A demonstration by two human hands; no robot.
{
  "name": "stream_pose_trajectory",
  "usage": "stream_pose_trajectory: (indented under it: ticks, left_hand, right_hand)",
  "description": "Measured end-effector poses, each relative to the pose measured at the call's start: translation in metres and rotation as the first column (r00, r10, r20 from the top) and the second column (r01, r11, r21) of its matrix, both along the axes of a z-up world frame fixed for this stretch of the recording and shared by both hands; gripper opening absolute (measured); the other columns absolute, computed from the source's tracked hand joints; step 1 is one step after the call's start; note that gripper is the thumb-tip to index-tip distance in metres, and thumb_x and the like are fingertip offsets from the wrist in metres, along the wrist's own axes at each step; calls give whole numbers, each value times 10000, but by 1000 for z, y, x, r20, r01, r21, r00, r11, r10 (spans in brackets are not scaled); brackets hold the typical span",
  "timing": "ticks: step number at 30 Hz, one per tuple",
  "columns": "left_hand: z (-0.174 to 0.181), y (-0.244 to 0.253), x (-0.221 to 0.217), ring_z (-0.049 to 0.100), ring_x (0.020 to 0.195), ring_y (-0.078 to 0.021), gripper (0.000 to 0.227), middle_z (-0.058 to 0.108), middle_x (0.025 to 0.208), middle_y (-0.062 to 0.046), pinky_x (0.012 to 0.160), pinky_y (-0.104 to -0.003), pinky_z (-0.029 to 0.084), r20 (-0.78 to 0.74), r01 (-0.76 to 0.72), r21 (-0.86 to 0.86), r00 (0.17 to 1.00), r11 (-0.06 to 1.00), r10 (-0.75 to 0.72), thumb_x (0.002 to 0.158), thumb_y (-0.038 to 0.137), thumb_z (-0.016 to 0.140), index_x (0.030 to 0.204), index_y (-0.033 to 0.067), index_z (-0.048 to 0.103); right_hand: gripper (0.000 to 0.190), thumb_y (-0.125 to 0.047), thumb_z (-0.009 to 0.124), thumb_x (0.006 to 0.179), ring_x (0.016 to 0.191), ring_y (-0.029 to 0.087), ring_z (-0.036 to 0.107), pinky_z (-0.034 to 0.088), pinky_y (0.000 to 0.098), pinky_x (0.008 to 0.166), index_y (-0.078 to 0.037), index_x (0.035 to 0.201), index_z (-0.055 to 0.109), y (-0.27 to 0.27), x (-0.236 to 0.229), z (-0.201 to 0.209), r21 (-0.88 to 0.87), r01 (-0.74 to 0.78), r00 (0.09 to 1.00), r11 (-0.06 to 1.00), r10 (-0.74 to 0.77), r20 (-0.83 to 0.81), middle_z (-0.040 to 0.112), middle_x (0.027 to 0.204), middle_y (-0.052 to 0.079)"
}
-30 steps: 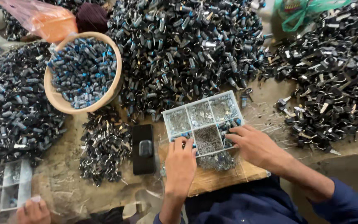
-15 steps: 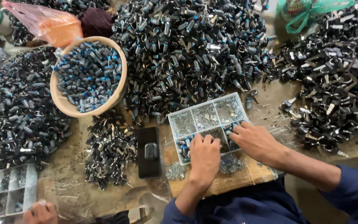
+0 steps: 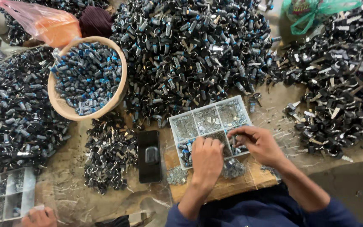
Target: The person assembles small keyring components by hand, inserting metal pins into blue and gray plastic housings and attaching split rings. They repeatedly pick parts from a compartmentalized tray and piles on the table, then place finished keyrings into a basket.
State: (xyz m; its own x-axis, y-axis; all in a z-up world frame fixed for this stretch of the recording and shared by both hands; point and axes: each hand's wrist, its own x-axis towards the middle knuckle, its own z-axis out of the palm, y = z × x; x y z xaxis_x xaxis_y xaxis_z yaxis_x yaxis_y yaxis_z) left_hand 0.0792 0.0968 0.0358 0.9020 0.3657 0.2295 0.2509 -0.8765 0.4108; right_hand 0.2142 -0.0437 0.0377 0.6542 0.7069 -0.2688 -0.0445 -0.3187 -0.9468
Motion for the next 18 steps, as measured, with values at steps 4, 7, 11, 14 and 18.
stream_pose_trajectory:
  ticks: [4,7,11,14,18]
  left_hand:
    - [10,-1,-9,578,911,-294,89,696,912,-73,839,-432,455,118,-40,-77,992,996,49,926,165,698,948,90,741]
    - [15,-2,-15,571,902,-287,106,696,933,-74,839,-416,461,147,-34,-104,988,994,49,943,170,699,975,76,735]
    - [15,-2,-5,567,928,-303,158,698,927,-76,831,-440,442,121,-37,-11,992,999,38,890,200,690,965,69,734]
    - [11,-2,0,567,941,-315,165,690,891,-89,851,-460,441,11,-34,-23,999,999,34,883,236,705,896,73,724]
    - [8,-3,-5,568,948,-294,98,697,935,-72,860,-433,451,78,-27,-77,996,997,33,944,170,670,947,93,731]
  right_hand:
    - [255,-6,613,961,896,117,721,603,266,807,12,1191,721,-2,-4,-19,221,80,968,972,-23,-251,772,1012,68]
    - [232,-1,622,980,879,138,717,602,282,797,27,1184,728,-3,-5,-26,221,102,960,970,-38,-276,764,989,97]
    - [220,-4,606,964,940,129,718,601,271,858,24,1164,693,2,-7,-26,298,145,959,944,-59,-278,772,1071,83]
    - [230,-6,608,984,933,132,714,592,267,866,34,1178,724,3,-10,-24,279,100,973,955,-35,-228,769,1049,99]
    - [261,49,670,903,949,129,719,592,272,861,35,1163,694,-5,-11,-26,294,154,962,943,-75,-264,754,1076,88]
